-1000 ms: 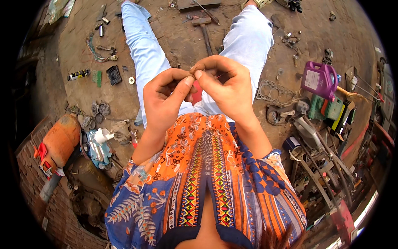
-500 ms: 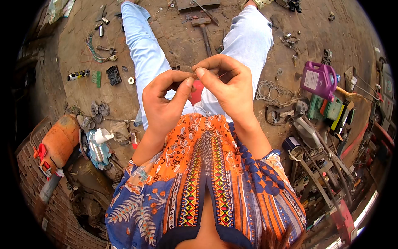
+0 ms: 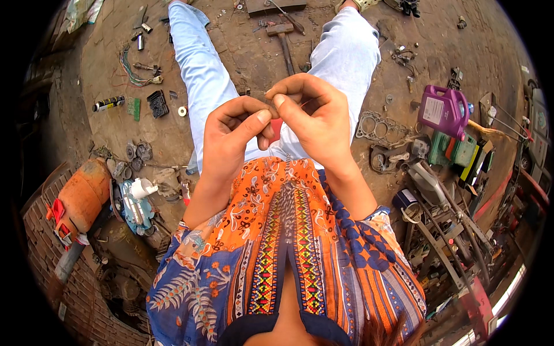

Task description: The person sits on the ground and uses pliers to strip and twist small wires. They repeatedly pick up wire pieces, strip insulation, and twist the strands together by hand.

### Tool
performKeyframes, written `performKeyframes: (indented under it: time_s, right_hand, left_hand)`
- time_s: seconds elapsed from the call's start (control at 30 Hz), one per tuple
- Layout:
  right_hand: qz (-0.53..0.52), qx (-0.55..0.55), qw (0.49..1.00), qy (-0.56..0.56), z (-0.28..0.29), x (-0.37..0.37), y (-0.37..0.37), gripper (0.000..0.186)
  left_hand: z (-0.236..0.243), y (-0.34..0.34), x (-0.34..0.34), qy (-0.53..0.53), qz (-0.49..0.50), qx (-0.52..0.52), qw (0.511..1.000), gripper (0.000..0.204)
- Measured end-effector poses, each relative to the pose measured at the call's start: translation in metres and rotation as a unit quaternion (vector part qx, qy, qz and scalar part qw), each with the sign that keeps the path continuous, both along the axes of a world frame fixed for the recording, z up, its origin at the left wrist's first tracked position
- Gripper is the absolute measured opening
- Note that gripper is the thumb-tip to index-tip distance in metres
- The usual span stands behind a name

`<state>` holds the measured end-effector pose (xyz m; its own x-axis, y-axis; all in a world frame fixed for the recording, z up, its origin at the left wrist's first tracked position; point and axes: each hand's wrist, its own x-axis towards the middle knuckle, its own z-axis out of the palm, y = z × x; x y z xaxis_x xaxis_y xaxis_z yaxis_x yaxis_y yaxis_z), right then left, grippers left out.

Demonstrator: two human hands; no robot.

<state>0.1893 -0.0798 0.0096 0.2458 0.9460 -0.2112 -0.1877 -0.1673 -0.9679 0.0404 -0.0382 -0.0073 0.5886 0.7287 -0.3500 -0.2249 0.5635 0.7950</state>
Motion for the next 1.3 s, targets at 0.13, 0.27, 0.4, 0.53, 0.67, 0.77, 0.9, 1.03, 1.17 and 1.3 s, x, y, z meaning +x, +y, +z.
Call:
performKeyframes:
  time_s: [0.13,0.27,0.4,0.53,0.67,0.77,0.9,1.03,1.17,1.3]
  right_hand:
    - [0.000,-0.008,1.000,0.005,0.001,0.000,0.001,0.010]
    - [-0.012,-0.002,1.000,0.017,-0.001,-0.003,0.000,0.013]
    - [-0.018,-0.005,0.999,0.032,0.000,-0.002,0.000,0.014]
    - [-0.022,-0.016,1.000,0.010,-0.001,-0.002,0.001,0.012]
    - [-0.028,-0.003,1.000,0.003,-0.003,-0.001,0.001,0.011]
    - [-0.032,-0.011,0.999,-0.002,-0.003,-0.003,0.001,0.010]
    - [-0.047,0.006,0.998,-0.047,-0.005,-0.008,0.001,0.009]
    - [-0.052,0.025,0.991,-0.118,-0.009,-0.010,0.000,0.009]
    - [-0.058,0.058,0.974,-0.210,-0.008,-0.013,0.001,0.009]
    - [-0.064,0.071,0.936,-0.340,-0.007,-0.015,0.002,0.010]
  left_hand:
    - [0.000,-0.001,0.001,-0.008,0.012,-0.004,1.000,0.012]
    - [0.002,-0.002,0.002,0.011,0.036,0.005,0.999,0.011]
    - [0.006,-0.002,0.003,0.019,0.046,0.019,0.999,0.010]
    - [0.005,-0.004,0.003,0.057,0.047,0.057,0.996,0.010]
    - [0.003,-0.007,0.004,0.128,0.051,0.145,0.980,0.011]
    - [0.003,-0.008,0.005,0.131,0.059,0.146,0.979,0.010]
    - [0.003,-0.008,0.007,0.123,0.093,0.142,0.978,0.009]
    - [0.001,-0.007,0.009,0.144,0.105,0.166,0.970,0.009]
    - [-0.001,-0.007,0.008,0.159,0.108,0.199,0.961,0.008]
    - [0.000,-0.005,0.008,0.172,0.114,0.216,0.954,0.007]
